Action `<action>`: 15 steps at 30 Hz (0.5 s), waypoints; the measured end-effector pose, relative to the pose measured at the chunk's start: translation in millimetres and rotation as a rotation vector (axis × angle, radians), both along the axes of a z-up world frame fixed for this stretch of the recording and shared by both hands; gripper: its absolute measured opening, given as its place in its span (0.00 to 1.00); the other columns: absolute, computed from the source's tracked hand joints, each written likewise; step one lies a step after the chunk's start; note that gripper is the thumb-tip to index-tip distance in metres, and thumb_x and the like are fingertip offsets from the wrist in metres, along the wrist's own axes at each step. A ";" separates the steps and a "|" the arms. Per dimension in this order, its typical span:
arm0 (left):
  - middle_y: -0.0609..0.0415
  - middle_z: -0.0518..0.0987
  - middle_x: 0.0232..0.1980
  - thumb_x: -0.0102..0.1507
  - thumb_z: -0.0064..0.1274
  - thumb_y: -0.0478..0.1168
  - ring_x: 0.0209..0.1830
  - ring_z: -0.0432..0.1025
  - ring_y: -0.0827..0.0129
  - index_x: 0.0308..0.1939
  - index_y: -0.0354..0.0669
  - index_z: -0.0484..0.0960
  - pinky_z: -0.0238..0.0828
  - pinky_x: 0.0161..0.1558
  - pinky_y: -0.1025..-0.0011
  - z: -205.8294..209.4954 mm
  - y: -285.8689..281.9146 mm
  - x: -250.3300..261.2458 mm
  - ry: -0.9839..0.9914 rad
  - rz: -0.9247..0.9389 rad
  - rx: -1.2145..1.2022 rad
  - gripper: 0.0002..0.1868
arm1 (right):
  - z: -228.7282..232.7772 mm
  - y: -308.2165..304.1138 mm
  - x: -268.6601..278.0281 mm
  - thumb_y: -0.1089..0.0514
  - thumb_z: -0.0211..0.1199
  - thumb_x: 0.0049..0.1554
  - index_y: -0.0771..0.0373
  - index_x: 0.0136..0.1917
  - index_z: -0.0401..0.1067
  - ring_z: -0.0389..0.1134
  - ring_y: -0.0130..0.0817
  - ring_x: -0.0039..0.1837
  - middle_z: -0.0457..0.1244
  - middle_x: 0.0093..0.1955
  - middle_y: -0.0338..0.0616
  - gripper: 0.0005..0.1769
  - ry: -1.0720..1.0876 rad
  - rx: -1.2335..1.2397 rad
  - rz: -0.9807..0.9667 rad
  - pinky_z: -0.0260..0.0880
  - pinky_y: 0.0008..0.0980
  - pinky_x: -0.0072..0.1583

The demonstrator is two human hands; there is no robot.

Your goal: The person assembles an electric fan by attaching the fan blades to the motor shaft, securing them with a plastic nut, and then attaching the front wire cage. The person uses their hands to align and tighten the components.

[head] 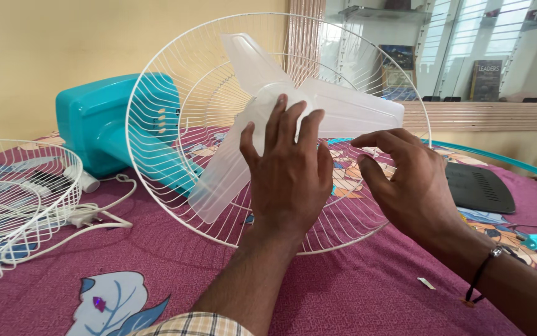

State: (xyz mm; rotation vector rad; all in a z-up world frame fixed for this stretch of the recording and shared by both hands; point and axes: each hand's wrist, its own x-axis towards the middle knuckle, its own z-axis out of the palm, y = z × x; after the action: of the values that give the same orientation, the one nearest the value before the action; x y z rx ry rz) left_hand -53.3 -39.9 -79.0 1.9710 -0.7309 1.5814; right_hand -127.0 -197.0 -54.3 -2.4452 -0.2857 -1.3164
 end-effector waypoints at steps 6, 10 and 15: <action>0.48 0.71 0.67 0.63 0.55 0.41 0.77 0.58 0.57 0.60 0.47 0.75 0.44 0.70 0.35 4.9 -0.8 -2.5 0.036 -0.007 -0.001 0.20 | 2.1 -11.9 -2.5 0.59 0.62 0.61 0.59 0.58 0.79 0.76 0.39 0.46 0.71 0.58 0.50 0.13 0.013 0.066 -0.020 0.76 0.38 0.50; 0.50 0.72 0.65 0.62 0.57 0.39 0.76 0.60 0.58 0.57 0.49 0.77 0.45 0.69 0.35 6.2 -3.1 -5.2 0.033 -0.044 -0.007 0.19 | 3.8 -30.6 -5.6 0.62 0.58 0.62 0.62 0.56 0.79 0.77 0.31 0.50 0.73 0.51 0.48 0.11 0.014 0.133 0.004 0.76 0.29 0.51; 0.53 0.74 0.62 0.60 0.59 0.38 0.74 0.61 0.60 0.54 0.50 0.79 0.46 0.69 0.36 7.8 -12.2 -11.6 0.034 -0.086 0.001 0.17 | -3.7 -64.3 -23.4 0.67 0.55 0.63 0.65 0.54 0.77 0.78 0.31 0.48 0.73 0.50 0.46 0.11 0.083 0.319 -0.005 0.75 0.30 0.42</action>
State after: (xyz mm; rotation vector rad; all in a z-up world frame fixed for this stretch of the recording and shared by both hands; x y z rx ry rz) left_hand -64.9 -52.1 -71.2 1.9363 -0.7916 1.4938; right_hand -150.4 -261.4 -58.0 -2.2232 -0.0436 -1.1584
